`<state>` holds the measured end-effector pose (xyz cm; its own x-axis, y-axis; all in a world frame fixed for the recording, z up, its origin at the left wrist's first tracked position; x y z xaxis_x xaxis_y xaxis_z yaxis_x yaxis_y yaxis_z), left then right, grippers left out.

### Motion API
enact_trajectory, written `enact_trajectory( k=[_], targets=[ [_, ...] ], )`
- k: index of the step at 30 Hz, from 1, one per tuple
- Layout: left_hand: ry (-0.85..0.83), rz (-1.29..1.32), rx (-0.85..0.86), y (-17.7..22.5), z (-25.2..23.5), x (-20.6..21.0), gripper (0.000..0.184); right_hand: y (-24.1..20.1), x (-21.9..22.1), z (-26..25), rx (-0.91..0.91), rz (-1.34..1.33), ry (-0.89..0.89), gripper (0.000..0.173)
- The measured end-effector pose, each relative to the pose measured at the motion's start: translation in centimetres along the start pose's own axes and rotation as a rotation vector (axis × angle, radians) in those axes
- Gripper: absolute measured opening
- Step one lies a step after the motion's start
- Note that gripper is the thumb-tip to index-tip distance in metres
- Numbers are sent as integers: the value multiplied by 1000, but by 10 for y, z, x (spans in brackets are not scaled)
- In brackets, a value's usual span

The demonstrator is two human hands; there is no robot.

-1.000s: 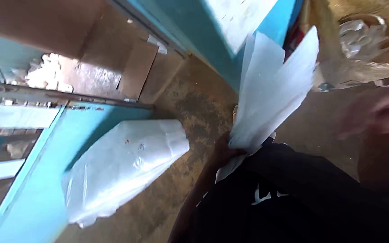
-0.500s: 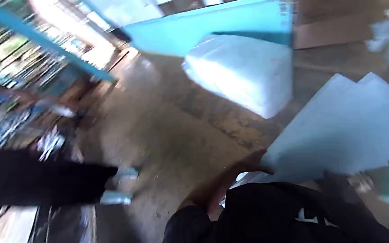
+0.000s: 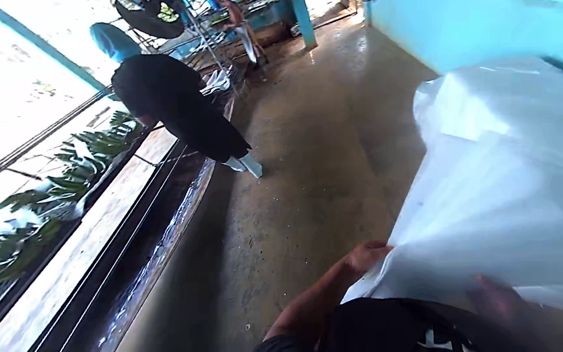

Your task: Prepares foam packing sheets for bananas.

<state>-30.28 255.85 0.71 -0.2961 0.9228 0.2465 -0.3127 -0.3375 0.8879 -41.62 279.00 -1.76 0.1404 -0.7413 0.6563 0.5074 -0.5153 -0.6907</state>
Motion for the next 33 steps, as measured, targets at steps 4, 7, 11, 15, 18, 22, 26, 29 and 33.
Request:
enact_trajectory(
  k=[4, 7, 11, 15, 18, 22, 26, 29, 33],
  targets=[
    [310, 130, 29, 47, -55, -83, 12, 15, 90, -116, 212, 24, -133, 30],
    [344, 236, 79, 75, -71, -126, 21, 13, 168, -187, 390, 233, -327, 22],
    [254, 183, 180, 103, -101, -173, 28, 56, 233, -288, 432, 223, -658, 22],
    [420, 140, 201, 136, -160, -255, 18, 101, 299, -378, 557, 253, -567, 25],
    [475, 157, 242, 170, -220, -342, 15, 130, 353, -455, 585, 432, -508, 32],
    [545, 152, 229, 261, -314, -447, 13, 152, 434, -566, 427, 337, -299, 29],
    [665, 252, 196, 347, -401, -521, 15, 161, 498, -664, 391, 214, -180, 25],
    [723, 330, 202, 386, -463, -577, 11, 178, 543, -738, 388, 137, -164, 23],
    [724, 310, 249, 424, -534, -659, 13, 220, 612, -840, 447, 142, -214, 25]
  ],
)
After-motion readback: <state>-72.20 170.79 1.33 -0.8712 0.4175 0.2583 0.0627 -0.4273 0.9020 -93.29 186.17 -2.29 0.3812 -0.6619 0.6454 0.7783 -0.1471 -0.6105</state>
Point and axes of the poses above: each hand's wrist, its own z-axis away from the middle knuckle, its own x-axis out of the palm, y = z × x, the point moved 7 cm from there along -z, towards the middle knuckle, and after that the axes turned 6 degrees about y, right-handed, at the moved point
